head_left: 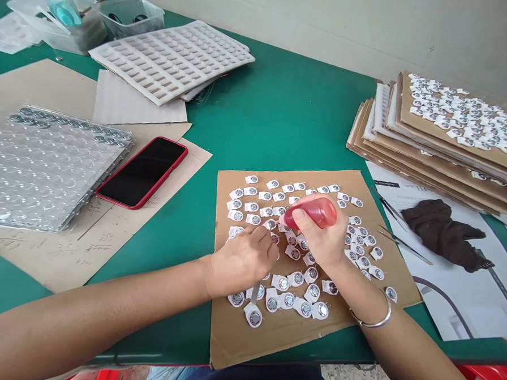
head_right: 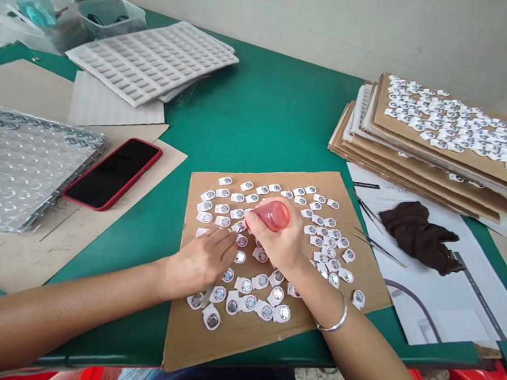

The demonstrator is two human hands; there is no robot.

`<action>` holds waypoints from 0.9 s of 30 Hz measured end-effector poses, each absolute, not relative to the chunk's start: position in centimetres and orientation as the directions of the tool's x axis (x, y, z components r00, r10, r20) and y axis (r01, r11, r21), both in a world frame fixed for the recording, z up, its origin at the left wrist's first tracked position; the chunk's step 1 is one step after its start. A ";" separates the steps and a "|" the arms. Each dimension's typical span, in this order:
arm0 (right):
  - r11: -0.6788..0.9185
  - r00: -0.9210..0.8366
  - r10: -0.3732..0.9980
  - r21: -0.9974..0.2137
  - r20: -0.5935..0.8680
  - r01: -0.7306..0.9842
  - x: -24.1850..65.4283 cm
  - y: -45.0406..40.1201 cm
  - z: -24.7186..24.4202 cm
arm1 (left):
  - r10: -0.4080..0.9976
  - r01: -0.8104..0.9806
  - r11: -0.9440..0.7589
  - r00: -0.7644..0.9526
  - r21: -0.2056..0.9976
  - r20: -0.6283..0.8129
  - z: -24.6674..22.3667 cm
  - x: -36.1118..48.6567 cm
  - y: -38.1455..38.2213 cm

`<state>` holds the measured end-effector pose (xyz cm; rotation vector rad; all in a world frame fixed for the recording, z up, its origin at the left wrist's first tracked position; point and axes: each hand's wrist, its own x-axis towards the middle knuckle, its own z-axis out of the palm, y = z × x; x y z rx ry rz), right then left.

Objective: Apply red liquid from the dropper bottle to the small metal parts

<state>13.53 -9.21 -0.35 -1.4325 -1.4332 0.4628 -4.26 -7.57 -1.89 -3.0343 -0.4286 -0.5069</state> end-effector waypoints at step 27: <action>0.242 0.174 0.904 -0.804 0.390 0.544 13.0 -9.1 -0.6 | 0.222 0.266 -0.962 0.892 -0.061 0.395 -2.1 -4.1 -7.9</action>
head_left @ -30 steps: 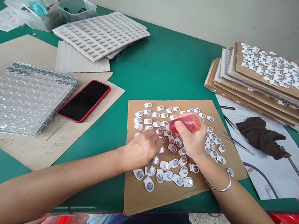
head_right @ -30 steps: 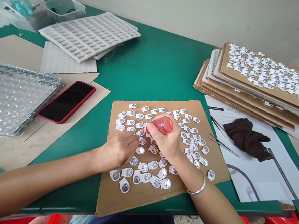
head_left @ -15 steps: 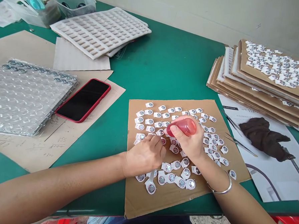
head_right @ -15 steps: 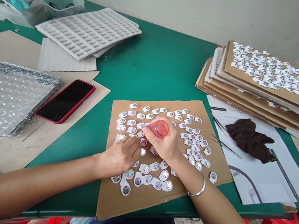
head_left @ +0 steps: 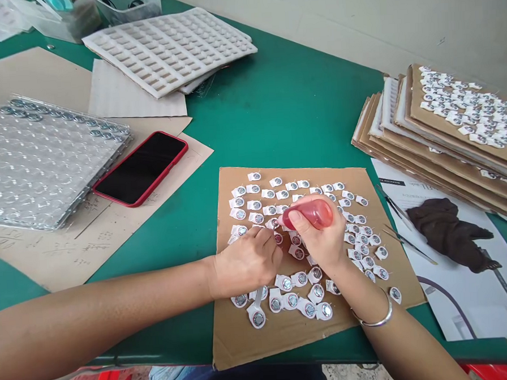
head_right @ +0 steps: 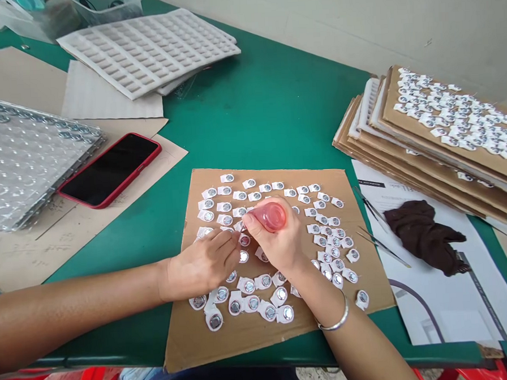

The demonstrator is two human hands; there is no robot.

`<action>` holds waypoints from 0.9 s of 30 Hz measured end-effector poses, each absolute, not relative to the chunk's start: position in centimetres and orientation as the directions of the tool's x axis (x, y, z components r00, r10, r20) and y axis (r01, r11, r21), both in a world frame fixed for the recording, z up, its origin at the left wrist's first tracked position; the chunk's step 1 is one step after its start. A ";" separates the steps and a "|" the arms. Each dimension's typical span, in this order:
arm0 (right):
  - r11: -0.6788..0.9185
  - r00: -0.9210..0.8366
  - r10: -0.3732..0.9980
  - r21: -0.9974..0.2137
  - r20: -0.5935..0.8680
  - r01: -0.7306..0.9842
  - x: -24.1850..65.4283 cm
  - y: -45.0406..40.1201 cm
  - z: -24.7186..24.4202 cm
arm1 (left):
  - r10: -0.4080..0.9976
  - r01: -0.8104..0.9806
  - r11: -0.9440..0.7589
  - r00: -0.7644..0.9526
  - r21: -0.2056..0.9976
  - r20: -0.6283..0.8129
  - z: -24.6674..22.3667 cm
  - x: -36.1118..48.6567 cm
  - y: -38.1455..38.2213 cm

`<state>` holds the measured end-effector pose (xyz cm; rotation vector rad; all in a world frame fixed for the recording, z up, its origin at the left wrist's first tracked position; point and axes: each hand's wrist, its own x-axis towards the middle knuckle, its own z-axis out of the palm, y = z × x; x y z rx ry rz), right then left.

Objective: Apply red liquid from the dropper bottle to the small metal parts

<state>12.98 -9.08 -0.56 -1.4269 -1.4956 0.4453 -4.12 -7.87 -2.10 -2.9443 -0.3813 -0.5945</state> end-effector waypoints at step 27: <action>0.222 0.234 0.886 -0.810 0.400 0.543 13.5 -8.4 -1.3 | 0.234 0.274 -0.959 0.907 -0.068 0.351 -2.1 -4.3 -7.6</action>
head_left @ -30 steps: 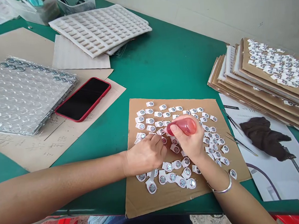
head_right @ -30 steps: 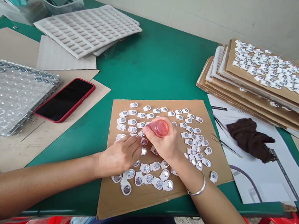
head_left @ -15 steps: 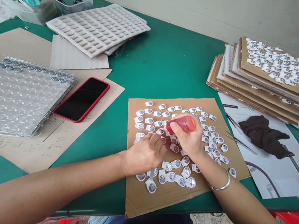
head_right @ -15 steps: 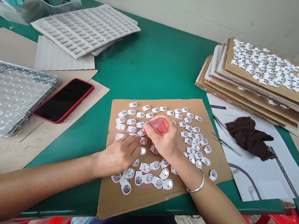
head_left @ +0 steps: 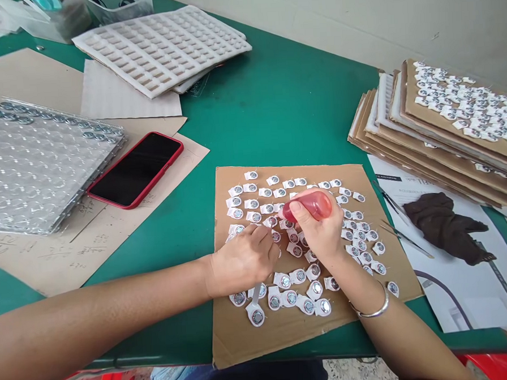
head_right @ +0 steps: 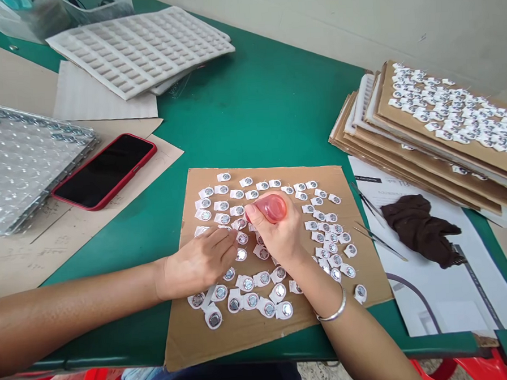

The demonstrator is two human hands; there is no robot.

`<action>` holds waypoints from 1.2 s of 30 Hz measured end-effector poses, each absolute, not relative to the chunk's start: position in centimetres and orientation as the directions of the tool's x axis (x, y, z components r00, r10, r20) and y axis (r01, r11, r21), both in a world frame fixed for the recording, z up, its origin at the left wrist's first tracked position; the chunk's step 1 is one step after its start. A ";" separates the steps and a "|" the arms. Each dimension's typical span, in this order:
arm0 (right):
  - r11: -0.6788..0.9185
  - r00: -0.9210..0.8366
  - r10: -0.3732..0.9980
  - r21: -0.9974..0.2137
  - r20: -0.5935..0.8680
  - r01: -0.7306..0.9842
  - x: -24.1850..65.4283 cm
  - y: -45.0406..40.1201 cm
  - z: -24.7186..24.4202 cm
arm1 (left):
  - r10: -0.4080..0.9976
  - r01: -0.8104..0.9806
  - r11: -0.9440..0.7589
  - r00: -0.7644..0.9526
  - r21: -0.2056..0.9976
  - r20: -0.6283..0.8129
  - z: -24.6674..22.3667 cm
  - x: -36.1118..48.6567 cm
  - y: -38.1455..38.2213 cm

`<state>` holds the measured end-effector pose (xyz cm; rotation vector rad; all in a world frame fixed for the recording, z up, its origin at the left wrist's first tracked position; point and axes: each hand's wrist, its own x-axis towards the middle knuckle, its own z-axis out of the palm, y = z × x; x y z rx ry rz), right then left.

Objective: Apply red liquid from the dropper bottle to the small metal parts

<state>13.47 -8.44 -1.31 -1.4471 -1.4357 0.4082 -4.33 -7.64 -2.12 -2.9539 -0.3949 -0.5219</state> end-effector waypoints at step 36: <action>0.266 0.190 0.856 -0.725 0.481 0.636 13.6 -9.1 -1.0 | 0.243 0.269 -0.963 0.912 -0.034 0.330 -2.2 -4.6 -7.5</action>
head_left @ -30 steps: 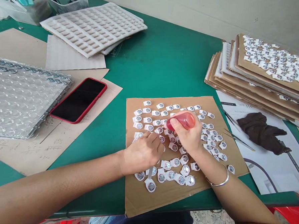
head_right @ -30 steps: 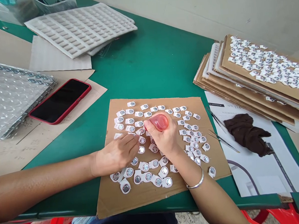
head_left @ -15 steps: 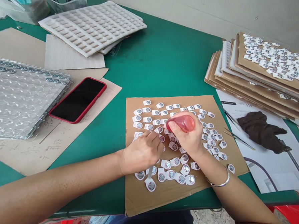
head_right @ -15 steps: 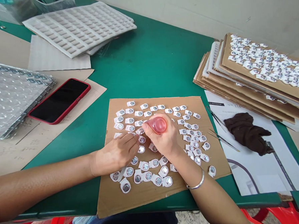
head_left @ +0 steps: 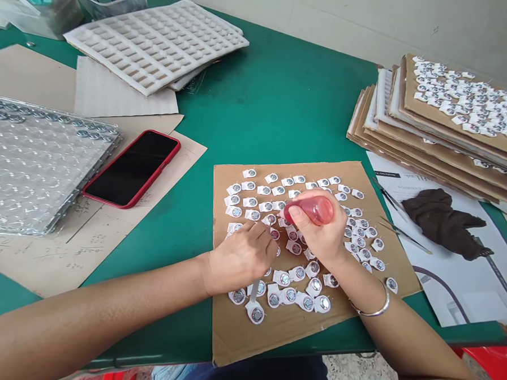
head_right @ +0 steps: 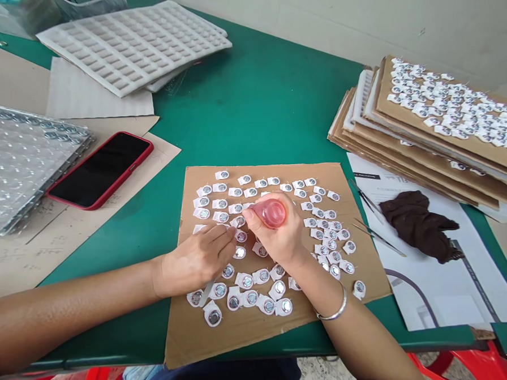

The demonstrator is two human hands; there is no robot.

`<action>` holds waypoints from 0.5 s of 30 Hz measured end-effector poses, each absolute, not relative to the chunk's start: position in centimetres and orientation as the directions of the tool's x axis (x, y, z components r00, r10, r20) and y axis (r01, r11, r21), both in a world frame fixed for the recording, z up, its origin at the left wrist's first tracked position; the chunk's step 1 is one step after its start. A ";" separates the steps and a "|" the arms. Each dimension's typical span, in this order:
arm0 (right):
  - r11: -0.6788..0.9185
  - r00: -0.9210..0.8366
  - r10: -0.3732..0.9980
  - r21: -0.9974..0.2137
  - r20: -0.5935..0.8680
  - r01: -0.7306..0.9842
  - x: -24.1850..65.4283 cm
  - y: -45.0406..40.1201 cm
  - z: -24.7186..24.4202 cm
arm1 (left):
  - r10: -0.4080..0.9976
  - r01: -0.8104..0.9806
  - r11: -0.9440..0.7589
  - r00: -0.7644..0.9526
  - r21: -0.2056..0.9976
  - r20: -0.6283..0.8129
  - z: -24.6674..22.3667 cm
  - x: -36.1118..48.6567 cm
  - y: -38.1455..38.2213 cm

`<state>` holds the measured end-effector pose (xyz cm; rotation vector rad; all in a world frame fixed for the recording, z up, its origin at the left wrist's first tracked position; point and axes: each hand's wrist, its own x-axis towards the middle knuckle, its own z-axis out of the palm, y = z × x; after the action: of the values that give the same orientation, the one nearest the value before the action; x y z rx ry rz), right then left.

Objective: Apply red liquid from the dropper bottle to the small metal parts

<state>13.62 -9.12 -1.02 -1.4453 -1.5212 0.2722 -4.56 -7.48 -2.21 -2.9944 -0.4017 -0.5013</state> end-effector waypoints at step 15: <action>0.325 0.132 0.845 -0.694 0.517 0.642 13.7 -9.3 -1.2 | 0.237 0.270 -0.962 0.901 -0.042 0.363 -2.5 -4.5 -7.5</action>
<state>13.71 -9.28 -1.16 -1.3890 -1.5809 0.2527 -4.51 -7.49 -2.50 -2.9742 -0.3975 -0.5503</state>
